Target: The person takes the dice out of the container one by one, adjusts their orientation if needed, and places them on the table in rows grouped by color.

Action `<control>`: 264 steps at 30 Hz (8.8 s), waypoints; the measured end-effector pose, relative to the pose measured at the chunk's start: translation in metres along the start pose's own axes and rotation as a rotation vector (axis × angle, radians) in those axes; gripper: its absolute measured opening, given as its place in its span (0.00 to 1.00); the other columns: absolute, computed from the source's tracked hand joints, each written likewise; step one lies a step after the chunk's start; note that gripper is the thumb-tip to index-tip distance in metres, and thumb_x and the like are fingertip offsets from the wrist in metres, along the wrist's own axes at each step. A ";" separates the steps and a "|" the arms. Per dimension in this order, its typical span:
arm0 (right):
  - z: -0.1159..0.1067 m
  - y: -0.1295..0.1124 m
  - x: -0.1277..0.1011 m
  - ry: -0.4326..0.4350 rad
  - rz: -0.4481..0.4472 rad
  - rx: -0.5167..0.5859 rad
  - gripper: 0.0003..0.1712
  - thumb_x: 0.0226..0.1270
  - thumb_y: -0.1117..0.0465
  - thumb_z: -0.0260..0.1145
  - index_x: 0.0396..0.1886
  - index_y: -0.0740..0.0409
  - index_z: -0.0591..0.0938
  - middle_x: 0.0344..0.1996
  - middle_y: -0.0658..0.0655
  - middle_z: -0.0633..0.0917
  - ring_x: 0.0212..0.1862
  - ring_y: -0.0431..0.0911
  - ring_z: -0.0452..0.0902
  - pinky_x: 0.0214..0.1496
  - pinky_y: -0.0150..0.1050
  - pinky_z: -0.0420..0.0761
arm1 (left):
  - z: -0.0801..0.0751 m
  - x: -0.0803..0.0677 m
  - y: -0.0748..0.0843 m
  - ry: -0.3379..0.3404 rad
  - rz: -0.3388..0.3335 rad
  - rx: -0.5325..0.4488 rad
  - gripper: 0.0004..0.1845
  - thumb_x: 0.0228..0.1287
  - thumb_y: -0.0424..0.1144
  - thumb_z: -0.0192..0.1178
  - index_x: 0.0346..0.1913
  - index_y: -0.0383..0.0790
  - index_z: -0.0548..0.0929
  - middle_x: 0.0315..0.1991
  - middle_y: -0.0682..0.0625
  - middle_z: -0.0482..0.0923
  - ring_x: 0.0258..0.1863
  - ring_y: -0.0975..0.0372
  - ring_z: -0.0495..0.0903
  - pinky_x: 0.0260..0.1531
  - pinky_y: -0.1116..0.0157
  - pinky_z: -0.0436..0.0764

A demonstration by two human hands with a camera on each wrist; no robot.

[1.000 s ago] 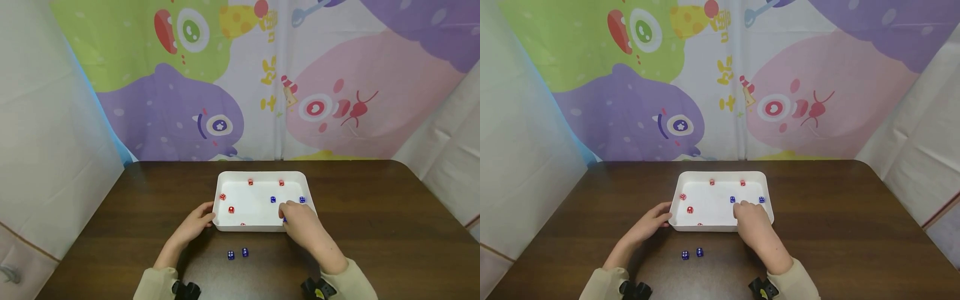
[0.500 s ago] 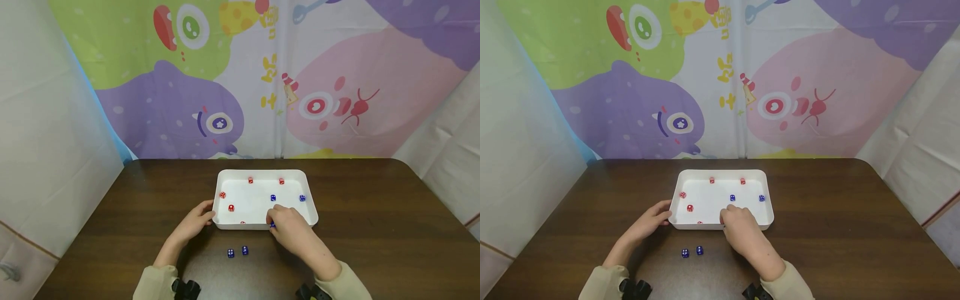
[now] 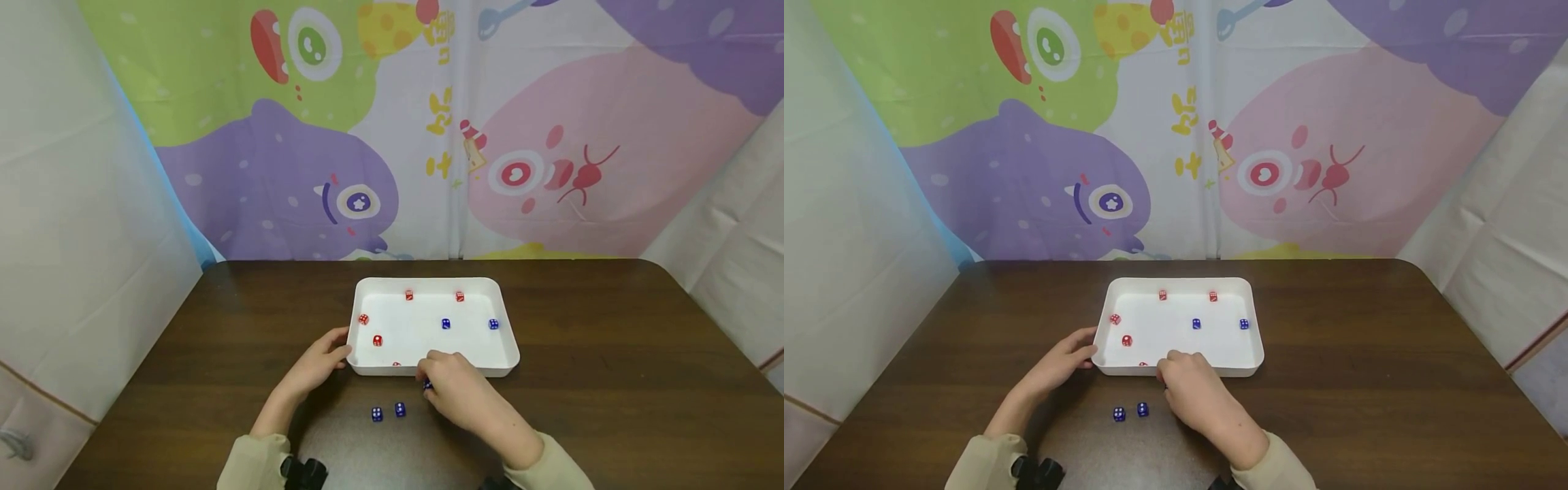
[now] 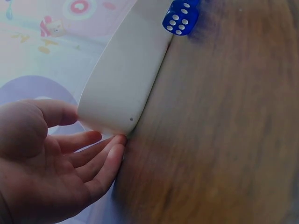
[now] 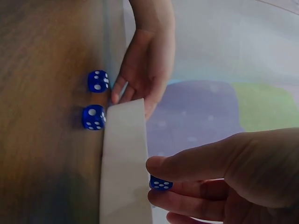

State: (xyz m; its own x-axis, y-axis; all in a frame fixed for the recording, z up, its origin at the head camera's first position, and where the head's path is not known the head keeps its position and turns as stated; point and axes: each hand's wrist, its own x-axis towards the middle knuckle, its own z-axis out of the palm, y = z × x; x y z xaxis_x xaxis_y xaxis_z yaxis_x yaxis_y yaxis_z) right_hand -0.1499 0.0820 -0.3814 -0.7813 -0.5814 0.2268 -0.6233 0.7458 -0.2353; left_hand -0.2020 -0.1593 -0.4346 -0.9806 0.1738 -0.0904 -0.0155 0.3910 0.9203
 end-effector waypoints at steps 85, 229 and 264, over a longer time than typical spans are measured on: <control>0.008 0.005 0.002 -0.178 0.048 0.044 0.08 0.50 0.58 0.70 0.25 0.54 0.78 0.23 0.46 0.78 0.25 0.39 0.71 0.30 0.36 0.72 | -0.002 -0.001 0.002 -0.024 0.007 -0.016 0.23 0.65 0.33 0.48 0.62 0.29 0.64 0.56 0.34 0.69 0.49 0.51 0.73 0.45 0.59 0.77; -0.004 0.032 0.004 0.036 0.143 0.112 0.09 0.44 0.70 0.66 0.25 0.54 0.81 0.25 0.46 0.77 0.30 0.41 0.74 0.32 0.35 0.75 | 0.001 0.000 0.000 -0.004 -0.021 0.015 0.23 0.65 0.34 0.49 0.62 0.31 0.65 0.55 0.37 0.70 0.46 0.54 0.74 0.43 0.62 0.77; 0.004 0.019 -0.001 -0.278 0.030 0.015 0.10 0.41 0.64 0.72 0.20 0.50 0.77 0.16 0.43 0.71 0.22 0.38 0.65 0.25 0.33 0.65 | -0.001 0.000 0.002 -0.027 -0.002 0.000 0.24 0.66 0.35 0.48 0.63 0.29 0.63 0.58 0.34 0.68 0.50 0.51 0.73 0.45 0.59 0.77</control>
State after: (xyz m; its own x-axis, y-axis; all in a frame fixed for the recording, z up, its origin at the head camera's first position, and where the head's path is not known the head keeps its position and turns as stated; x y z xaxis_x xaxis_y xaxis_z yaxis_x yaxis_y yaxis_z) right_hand -0.1609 0.0958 -0.3898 -0.7770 -0.6276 -0.0479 -0.5985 0.7602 -0.2528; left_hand -0.2024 -0.1590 -0.4325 -0.9749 0.1973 -0.1027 -0.0177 0.3914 0.9201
